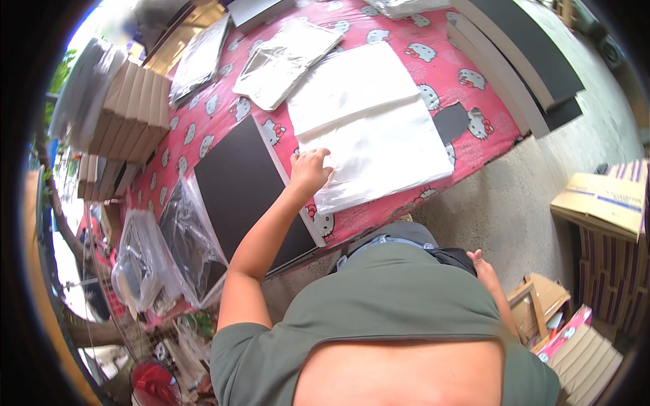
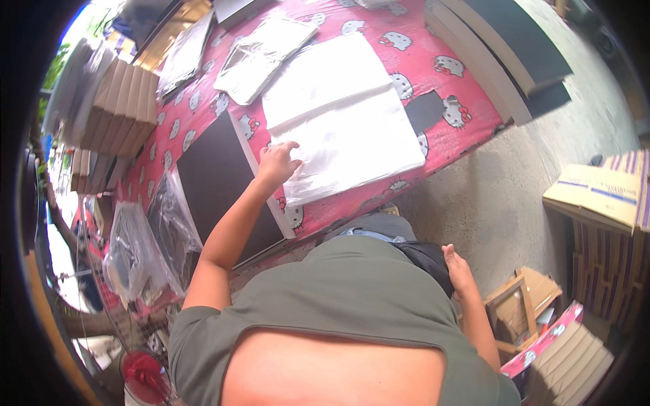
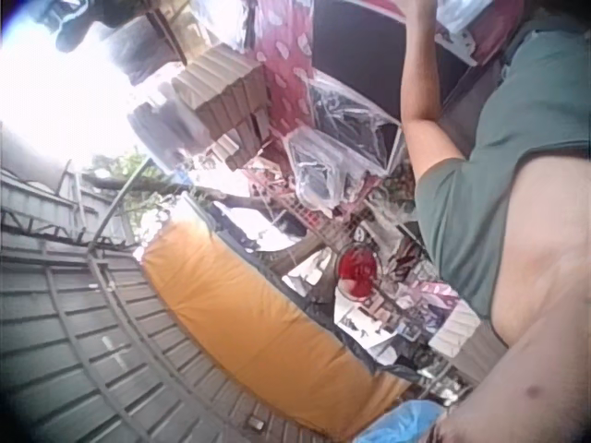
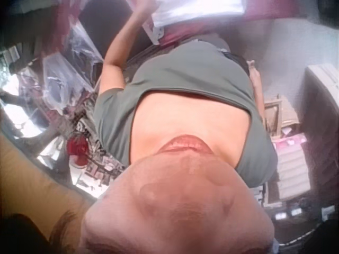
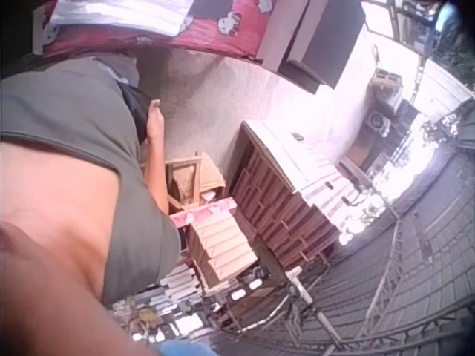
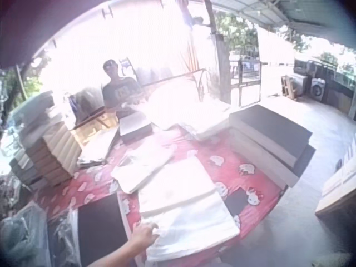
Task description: The person packs illustration boards into plastic bags by hand, sliding each board into a bag and then placing the bagged boards in a stack.
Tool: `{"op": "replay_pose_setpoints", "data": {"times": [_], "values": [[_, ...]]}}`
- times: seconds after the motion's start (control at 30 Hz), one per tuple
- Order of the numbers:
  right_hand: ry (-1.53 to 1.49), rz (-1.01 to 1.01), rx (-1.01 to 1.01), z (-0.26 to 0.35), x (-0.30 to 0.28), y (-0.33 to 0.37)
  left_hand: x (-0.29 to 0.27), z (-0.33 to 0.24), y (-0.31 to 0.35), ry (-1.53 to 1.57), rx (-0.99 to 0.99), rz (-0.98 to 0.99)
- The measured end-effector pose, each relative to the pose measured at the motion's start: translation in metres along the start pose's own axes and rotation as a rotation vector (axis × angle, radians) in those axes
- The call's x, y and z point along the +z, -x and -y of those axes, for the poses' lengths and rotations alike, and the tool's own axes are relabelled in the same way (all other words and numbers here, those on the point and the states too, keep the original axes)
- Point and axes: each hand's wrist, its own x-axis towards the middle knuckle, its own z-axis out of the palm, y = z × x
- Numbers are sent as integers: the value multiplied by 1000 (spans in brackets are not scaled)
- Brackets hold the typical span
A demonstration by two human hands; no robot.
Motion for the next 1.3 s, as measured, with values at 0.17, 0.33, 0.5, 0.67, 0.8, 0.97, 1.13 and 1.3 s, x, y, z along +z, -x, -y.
{"op": "replay_pose_setpoints", "data": {"times": [0.17,0.33,0.5,0.67,0.8,0.97,1.13,1.3], "values": [[-48,25,7,30,-46,-24,-25,-17,-4,119,-37,-29],[76,23,-98,46,-75,-42,-6,-15,2,395,-35,-168],[618,-35,-92,55,-106,-85,3,2,13,452,-105,-276],[601,66,-1022,185,-59,-77,-12,-25,14,861,-105,-448],[891,23,-1623,263,70,-96,-28,-61,-7,928,74,-620],[230,662,-1435,309,124,-146,-66,-94,2,920,-13,-902],[366,497,-1578,346,91,-144,-68,-100,20,1322,-69,-723],[-125,-486,-1706,385,-46,-102,-70,-33,102,1545,-336,-938]]}}
